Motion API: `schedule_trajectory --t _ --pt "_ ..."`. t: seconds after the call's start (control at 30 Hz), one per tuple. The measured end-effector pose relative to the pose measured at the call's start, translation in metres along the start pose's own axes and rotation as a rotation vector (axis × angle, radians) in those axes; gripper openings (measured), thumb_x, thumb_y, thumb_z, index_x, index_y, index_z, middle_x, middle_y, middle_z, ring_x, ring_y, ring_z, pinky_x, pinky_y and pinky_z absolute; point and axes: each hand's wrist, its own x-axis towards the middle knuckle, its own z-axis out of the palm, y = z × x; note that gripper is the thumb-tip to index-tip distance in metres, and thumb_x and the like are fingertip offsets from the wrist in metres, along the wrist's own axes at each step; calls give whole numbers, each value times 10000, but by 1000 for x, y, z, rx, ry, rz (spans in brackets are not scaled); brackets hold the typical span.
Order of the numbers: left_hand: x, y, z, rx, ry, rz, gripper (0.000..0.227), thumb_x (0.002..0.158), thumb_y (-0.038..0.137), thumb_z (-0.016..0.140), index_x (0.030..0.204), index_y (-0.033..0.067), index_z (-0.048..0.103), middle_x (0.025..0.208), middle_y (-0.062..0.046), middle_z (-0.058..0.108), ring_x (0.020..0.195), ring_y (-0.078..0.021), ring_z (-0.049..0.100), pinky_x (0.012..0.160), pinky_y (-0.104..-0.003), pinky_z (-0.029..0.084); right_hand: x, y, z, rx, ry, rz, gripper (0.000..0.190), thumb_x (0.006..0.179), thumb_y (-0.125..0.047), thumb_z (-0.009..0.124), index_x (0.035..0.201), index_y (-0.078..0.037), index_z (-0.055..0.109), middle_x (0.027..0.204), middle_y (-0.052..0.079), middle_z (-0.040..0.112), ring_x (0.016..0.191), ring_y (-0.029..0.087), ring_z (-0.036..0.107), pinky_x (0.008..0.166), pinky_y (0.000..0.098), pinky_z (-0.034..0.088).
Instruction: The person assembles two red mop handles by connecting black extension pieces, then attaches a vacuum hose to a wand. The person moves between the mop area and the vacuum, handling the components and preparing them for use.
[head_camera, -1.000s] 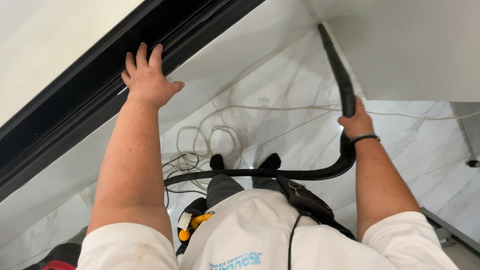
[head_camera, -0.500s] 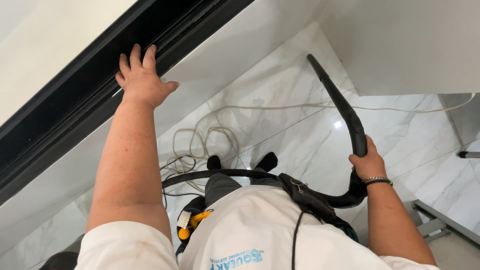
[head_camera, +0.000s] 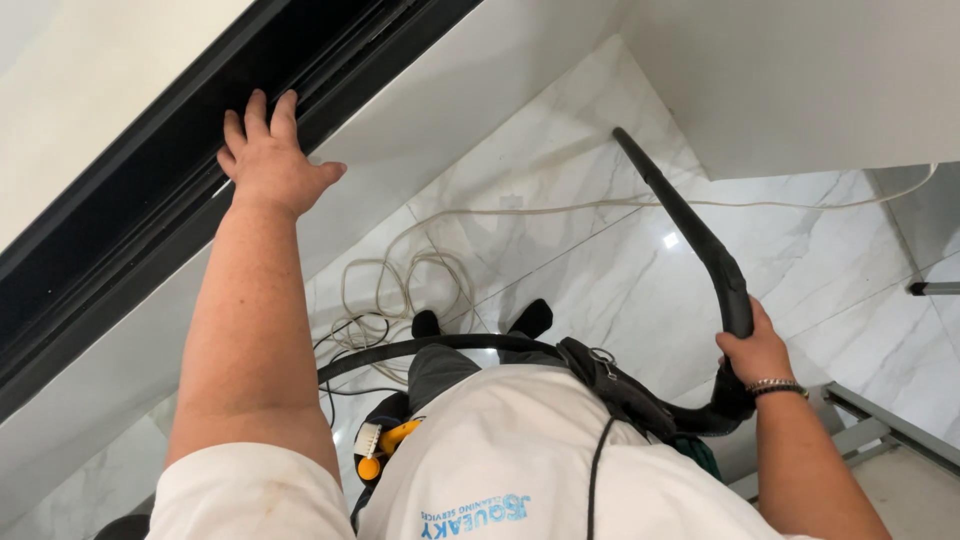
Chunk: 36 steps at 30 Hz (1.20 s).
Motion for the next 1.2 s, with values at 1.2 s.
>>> schedule_trajectory --t 1.2 --pt "0 -1 -5 -6 -17 29 1096 787 420 837 1640 221 177 1707 -148 76 1547 -448 32 1215 -663 122 -72 40 38 -9 15 87 878 746 -175 689 1579 -305 444 1033 193 728 885 329 725 859 426 555"
